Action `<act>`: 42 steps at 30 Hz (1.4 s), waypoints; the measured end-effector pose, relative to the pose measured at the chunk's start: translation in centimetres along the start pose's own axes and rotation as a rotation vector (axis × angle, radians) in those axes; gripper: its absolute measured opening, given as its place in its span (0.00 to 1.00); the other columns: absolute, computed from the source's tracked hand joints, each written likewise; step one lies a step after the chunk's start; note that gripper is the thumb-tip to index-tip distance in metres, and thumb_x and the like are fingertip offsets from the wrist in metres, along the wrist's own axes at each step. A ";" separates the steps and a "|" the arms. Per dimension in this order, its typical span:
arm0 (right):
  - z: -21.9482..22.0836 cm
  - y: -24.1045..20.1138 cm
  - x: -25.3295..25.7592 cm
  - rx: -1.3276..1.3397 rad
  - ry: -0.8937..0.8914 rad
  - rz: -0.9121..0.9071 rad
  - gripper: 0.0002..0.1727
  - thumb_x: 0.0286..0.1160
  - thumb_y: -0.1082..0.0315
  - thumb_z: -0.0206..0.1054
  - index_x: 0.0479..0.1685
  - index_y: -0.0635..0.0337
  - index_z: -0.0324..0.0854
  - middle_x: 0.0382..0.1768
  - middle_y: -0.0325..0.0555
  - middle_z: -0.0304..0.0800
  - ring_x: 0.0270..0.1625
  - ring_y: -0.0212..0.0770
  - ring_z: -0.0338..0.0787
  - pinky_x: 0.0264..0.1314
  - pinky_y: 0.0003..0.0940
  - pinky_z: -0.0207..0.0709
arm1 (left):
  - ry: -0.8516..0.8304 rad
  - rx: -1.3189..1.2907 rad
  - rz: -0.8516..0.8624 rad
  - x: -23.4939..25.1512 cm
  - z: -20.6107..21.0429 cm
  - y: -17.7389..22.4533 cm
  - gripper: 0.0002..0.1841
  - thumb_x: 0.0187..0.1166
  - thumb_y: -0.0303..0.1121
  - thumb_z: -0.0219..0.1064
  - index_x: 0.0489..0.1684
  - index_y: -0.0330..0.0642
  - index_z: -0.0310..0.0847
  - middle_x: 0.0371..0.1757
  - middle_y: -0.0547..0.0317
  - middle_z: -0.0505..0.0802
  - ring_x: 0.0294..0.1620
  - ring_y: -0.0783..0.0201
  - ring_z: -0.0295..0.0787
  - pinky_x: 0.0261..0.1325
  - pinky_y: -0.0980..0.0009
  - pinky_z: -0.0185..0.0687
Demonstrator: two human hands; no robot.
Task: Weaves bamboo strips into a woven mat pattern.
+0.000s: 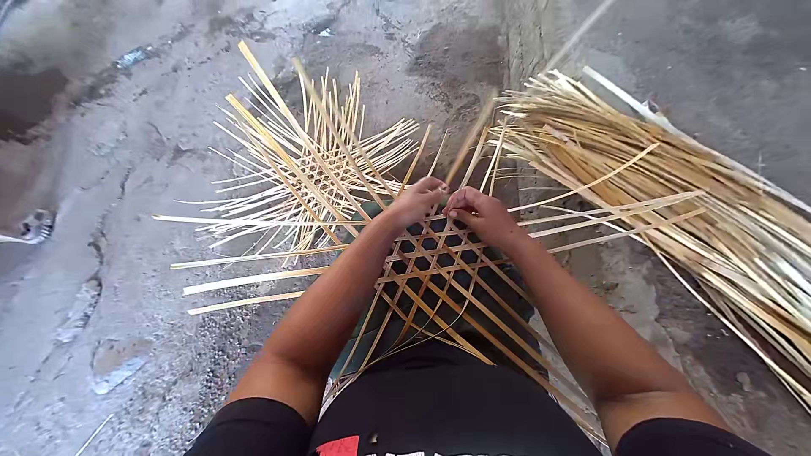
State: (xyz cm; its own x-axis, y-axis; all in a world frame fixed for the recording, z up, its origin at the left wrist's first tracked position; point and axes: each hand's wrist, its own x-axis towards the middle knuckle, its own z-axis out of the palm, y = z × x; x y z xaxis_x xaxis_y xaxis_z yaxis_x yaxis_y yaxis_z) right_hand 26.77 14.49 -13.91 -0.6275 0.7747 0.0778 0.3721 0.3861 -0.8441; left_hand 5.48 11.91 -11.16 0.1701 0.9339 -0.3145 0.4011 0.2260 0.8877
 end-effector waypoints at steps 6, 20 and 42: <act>0.7 -2.8 1.2 -0.163 0.089 0.158 0.13 0.73 0.65 0.76 0.51 0.62 0.85 0.45 0.50 0.93 0.49 0.46 0.93 0.59 0.50 0.86 | 0.122 -0.220 0.278 -4.5 0.3 -1.0 0.16 0.91 0.39 0.58 0.67 0.46 0.85 0.42 0.59 0.91 0.30 0.70 0.81 0.33 0.74 0.77; 2.9 -7.2 4.3 -0.411 -0.316 0.108 0.25 0.69 0.63 0.79 0.66 0.57 0.82 0.47 0.54 0.91 0.51 0.56 0.91 0.59 0.63 0.83 | 0.503 -1.069 0.030 -4.6 -2.3 -3.4 0.09 0.96 0.36 0.46 0.52 0.44 0.69 0.31 0.60 0.87 0.27 0.68 0.85 0.33 0.74 0.85; 1.6 -3.4 2.6 0.057 -0.069 0.073 0.08 0.82 0.65 0.69 0.50 0.56 0.90 0.42 0.42 0.94 0.42 0.36 0.91 0.51 0.40 0.86 | 0.277 -0.255 0.211 -4.2 -0.7 -2.9 0.14 0.86 0.42 0.63 0.54 0.42 0.86 0.35 0.65 0.86 0.29 0.73 0.75 0.34 0.74 0.70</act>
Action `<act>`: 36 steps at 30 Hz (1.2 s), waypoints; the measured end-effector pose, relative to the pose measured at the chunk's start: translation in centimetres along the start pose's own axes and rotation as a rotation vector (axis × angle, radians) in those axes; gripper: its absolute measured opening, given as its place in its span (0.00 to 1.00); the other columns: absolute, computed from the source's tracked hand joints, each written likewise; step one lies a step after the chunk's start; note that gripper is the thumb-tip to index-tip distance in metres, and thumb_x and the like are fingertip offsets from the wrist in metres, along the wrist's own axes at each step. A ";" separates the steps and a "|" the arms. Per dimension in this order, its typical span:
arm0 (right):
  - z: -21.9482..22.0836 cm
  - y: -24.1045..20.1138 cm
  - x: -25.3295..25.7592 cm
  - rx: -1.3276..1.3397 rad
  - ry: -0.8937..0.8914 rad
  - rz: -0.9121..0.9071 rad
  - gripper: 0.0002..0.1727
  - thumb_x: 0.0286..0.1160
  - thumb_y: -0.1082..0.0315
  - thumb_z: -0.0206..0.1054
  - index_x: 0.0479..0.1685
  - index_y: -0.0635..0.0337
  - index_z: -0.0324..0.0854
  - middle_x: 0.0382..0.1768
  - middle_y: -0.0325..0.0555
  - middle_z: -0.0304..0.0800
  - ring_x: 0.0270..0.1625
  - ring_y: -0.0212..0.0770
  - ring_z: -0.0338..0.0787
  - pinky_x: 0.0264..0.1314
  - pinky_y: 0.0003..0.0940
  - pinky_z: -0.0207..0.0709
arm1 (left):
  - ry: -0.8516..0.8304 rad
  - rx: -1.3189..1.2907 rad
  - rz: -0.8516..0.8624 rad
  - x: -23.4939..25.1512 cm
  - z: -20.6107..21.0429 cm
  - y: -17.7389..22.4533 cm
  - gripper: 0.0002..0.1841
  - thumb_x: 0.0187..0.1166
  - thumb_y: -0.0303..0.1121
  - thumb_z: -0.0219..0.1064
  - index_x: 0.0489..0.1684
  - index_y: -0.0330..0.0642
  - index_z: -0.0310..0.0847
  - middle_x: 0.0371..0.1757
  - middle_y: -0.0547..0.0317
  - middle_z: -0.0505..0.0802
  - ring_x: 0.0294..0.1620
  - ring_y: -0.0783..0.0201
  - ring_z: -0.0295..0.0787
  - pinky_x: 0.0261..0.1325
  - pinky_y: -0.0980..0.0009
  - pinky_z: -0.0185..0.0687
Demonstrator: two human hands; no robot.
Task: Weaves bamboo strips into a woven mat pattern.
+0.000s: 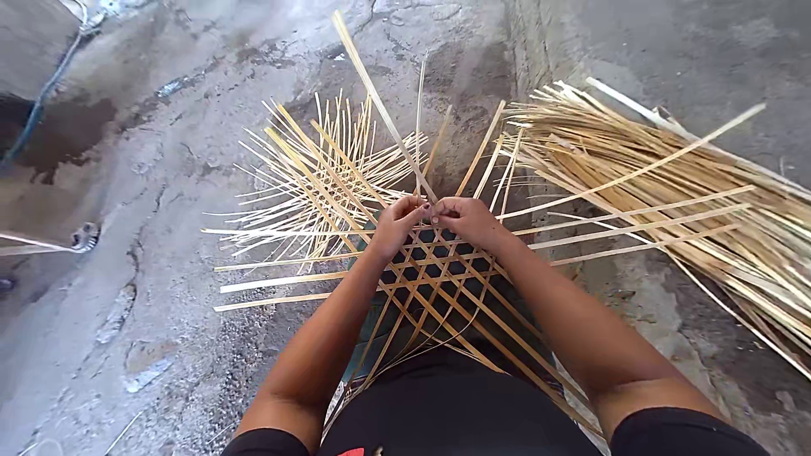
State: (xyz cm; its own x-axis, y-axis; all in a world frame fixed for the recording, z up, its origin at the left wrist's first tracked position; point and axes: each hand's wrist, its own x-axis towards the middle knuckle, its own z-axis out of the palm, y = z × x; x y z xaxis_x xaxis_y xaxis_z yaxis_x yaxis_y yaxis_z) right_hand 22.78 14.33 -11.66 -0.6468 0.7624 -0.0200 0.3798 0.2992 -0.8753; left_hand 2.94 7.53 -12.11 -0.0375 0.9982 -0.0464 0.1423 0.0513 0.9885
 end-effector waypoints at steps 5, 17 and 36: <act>1.3 -1.2 0.4 -0.117 0.063 0.037 0.08 0.79 0.64 0.72 0.50 0.55 0.90 0.39 0.44 0.94 0.42 0.38 0.92 0.54 0.43 0.86 | 0.149 -0.043 0.052 -1.8 -0.4 -0.1 0.12 0.82 0.37 0.69 0.53 0.39 0.86 0.31 0.61 0.88 0.26 0.70 0.80 0.29 0.74 0.76; 4.7 -4.2 0.8 -0.572 0.120 -0.061 0.17 0.68 0.77 0.71 0.58 0.60 0.85 0.56 0.59 0.88 0.52 0.61 0.92 0.48 0.62 0.88 | 0.262 -0.184 0.070 -3.8 -1.3 2.8 0.18 0.91 0.35 0.56 0.75 0.46 0.79 0.46 0.56 0.91 0.39 0.65 0.89 0.45 0.67 0.88; 3.6 -3.4 2.2 -0.224 -0.153 -0.085 0.17 0.86 0.70 0.63 0.69 0.61 0.77 0.48 0.52 0.91 0.44 0.48 0.92 0.52 0.52 0.86 | -0.078 0.253 -0.291 0.6 -5.4 0.6 0.16 0.90 0.35 0.58 0.67 0.40 0.84 0.42 0.55 0.89 0.30 0.67 0.80 0.37 0.69 0.78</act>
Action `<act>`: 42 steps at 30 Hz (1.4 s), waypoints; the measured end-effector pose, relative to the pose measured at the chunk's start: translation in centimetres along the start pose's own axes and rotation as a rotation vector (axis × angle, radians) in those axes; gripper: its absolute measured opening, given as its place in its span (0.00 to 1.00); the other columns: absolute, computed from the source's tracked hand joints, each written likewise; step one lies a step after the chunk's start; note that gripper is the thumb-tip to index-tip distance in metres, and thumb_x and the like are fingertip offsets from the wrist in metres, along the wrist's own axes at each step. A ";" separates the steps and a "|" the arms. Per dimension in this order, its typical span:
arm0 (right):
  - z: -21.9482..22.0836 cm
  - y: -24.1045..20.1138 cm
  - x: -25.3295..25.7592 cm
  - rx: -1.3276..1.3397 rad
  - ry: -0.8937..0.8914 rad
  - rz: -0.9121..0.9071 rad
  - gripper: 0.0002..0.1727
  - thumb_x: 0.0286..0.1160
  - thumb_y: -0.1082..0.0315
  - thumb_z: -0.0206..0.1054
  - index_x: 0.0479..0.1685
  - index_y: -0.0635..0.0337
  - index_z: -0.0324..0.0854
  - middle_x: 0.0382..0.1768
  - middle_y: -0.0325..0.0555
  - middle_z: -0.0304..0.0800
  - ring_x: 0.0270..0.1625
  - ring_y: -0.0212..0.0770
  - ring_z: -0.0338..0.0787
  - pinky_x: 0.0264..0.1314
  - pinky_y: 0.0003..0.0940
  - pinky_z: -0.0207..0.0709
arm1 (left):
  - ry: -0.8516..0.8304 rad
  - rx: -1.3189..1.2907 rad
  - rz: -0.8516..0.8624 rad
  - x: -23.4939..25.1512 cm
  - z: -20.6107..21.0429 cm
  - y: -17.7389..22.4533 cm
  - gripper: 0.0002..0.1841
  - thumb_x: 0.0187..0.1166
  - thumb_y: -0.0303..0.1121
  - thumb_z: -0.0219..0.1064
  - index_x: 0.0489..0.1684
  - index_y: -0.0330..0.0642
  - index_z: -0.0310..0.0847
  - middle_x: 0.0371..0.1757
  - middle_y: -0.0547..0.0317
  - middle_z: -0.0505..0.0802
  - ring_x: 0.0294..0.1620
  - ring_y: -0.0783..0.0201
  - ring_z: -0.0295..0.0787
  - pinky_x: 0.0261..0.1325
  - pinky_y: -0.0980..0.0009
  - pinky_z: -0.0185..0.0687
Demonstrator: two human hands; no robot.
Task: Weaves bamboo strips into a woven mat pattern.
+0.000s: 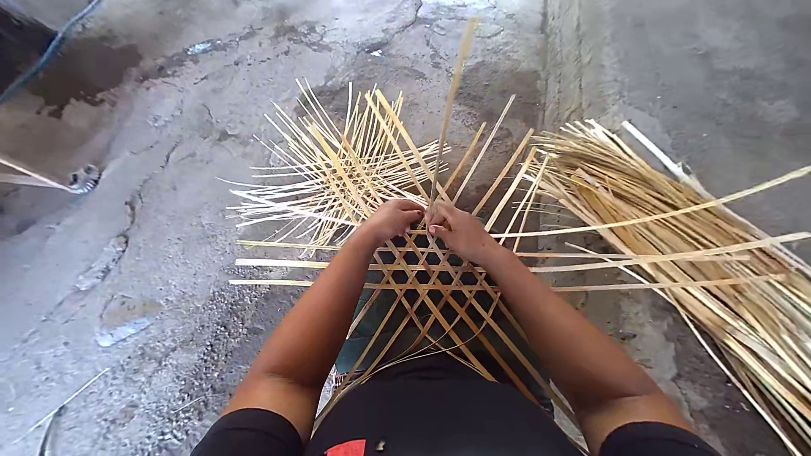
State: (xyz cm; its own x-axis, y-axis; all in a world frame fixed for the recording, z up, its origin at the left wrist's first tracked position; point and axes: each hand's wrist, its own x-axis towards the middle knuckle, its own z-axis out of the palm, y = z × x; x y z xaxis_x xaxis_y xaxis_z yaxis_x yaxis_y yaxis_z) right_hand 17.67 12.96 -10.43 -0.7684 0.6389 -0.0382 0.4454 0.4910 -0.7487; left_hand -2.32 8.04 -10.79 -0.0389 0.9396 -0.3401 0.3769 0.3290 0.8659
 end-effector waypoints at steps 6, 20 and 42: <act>1.5 1.1 -0.8 -0.073 0.161 -0.081 0.12 0.84 0.69 0.65 0.61 0.60 0.79 0.44 0.49 0.90 0.42 0.47 0.91 0.49 0.54 0.86 | 0.029 -0.033 0.208 -0.4 0.9 -1.5 0.12 0.90 0.35 0.58 0.56 0.43 0.86 0.53 0.57 0.89 0.38 0.67 0.82 0.42 0.67 0.79; 1.1 -1.2 -2.0 0.122 0.347 0.214 0.24 0.81 0.68 0.71 0.73 0.59 0.71 0.42 0.52 0.93 0.35 0.47 0.95 0.40 0.49 0.91 | 0.185 -0.159 0.045 -0.9 2.6 0.2 0.09 0.82 0.34 0.71 0.53 0.45 0.94 0.40 0.61 0.97 0.21 0.72 0.83 0.27 0.73 0.80; -2.5 1.5 -0.3 1.041 0.707 0.264 0.21 0.88 0.38 0.54 0.33 0.42 0.71 0.17 0.25 0.67 0.17 0.26 0.72 0.26 0.27 0.77 | 0.072 -0.229 0.273 -1.5 2.8 -1.3 0.12 0.86 0.28 0.64 0.61 0.46 0.90 0.47 0.59 0.95 0.27 0.71 0.86 0.33 0.72 0.84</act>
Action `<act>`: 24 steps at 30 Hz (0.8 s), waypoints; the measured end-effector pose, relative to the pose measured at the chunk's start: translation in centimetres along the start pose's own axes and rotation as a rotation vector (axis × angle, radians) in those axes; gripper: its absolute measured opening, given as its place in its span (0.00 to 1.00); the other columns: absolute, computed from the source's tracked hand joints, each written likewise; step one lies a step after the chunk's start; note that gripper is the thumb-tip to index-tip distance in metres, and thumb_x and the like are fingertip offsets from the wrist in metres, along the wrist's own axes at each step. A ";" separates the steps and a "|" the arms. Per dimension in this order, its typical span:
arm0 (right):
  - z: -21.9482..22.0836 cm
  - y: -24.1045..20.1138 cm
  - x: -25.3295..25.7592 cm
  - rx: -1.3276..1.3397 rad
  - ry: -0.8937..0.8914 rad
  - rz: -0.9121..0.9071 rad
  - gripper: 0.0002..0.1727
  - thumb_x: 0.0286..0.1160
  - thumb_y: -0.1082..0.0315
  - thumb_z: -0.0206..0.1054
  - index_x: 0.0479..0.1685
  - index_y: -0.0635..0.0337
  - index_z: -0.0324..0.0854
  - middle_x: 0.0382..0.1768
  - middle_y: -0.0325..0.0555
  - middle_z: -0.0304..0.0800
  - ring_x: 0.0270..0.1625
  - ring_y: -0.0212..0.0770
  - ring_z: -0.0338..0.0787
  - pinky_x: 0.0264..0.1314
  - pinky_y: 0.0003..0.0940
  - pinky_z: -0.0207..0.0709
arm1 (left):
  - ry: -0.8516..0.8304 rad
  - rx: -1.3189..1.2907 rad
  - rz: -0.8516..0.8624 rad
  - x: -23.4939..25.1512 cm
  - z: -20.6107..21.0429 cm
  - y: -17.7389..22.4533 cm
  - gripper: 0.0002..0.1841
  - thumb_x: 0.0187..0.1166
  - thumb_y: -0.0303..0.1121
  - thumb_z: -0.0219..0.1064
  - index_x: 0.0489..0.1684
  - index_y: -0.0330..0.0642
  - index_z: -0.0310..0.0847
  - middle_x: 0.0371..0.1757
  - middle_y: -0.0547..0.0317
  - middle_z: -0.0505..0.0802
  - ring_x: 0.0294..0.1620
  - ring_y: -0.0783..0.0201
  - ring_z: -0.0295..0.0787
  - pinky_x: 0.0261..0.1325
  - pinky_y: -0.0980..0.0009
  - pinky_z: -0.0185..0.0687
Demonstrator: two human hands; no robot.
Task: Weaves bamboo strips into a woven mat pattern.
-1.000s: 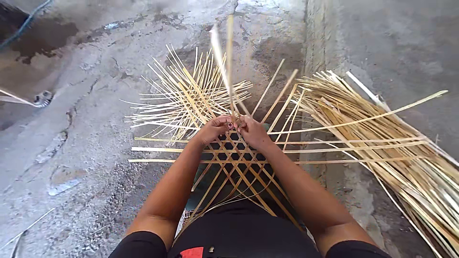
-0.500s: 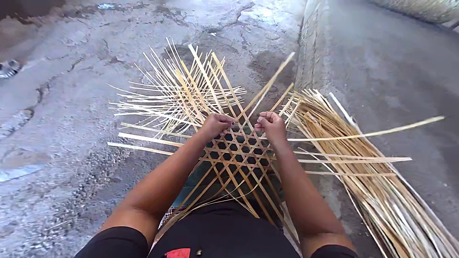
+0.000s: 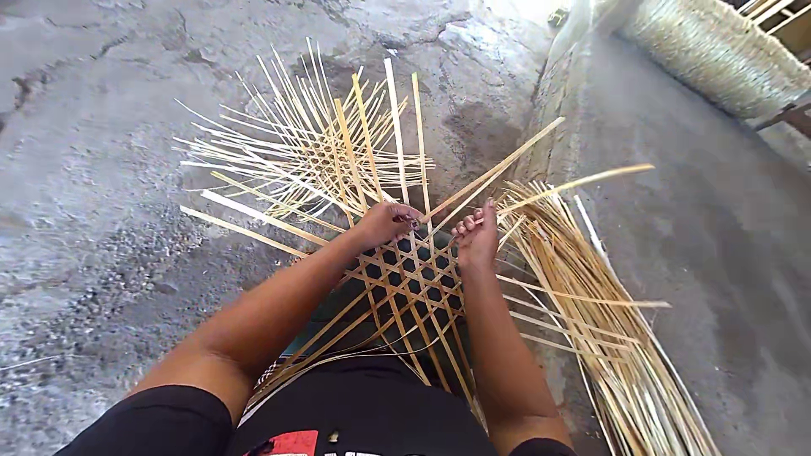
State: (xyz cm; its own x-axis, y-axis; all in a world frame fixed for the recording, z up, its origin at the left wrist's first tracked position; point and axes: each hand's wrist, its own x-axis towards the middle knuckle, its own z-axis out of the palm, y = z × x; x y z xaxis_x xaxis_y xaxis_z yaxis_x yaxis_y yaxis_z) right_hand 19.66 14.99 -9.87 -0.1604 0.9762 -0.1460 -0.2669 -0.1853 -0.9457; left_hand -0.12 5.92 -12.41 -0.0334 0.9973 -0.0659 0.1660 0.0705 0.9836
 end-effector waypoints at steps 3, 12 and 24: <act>0.3 -0.6 -0.3 -0.160 -0.055 -0.083 0.29 0.96 0.44 0.37 0.47 0.55 0.79 0.24 0.36 0.86 0.26 0.34 0.89 0.36 0.34 0.88 | 0.009 -0.033 0.015 0.0 0.1 -0.3 0.12 0.84 0.27 0.66 0.60 0.46 0.91 0.46 0.59 0.96 0.26 0.71 0.86 0.32 0.73 0.84; 2.5 -3.8 1.2 -0.624 -0.375 0.221 0.27 0.96 0.52 0.48 0.77 0.64 0.74 0.62 0.54 0.91 0.56 0.45 0.95 0.57 0.39 0.89 | 0.033 0.086 0.104 -0.5 0.6 -0.5 0.14 0.82 0.25 0.68 0.58 0.49 0.94 0.54 0.56 0.93 0.31 0.71 0.86 0.36 0.72 0.85; -0.9 -3.3 1.7 -0.394 -0.745 0.026 0.35 0.95 0.48 0.32 0.26 0.53 0.78 0.33 0.39 0.90 0.44 0.38 0.92 0.55 0.39 0.87 | -0.086 -0.202 0.031 0.3 -0.9 -0.5 0.11 0.84 0.24 0.65 0.57 0.39 0.91 0.47 0.58 0.97 0.25 0.73 0.86 0.30 0.77 0.83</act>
State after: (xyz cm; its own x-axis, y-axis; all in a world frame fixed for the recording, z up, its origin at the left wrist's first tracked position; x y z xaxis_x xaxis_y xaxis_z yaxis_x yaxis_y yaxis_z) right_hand 21.16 17.33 -7.28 -0.7841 0.6167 -0.0699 0.0745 -0.0183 -0.9971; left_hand -1.07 6.16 -12.74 0.0541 0.9977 -0.0409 -0.0351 0.0428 0.9985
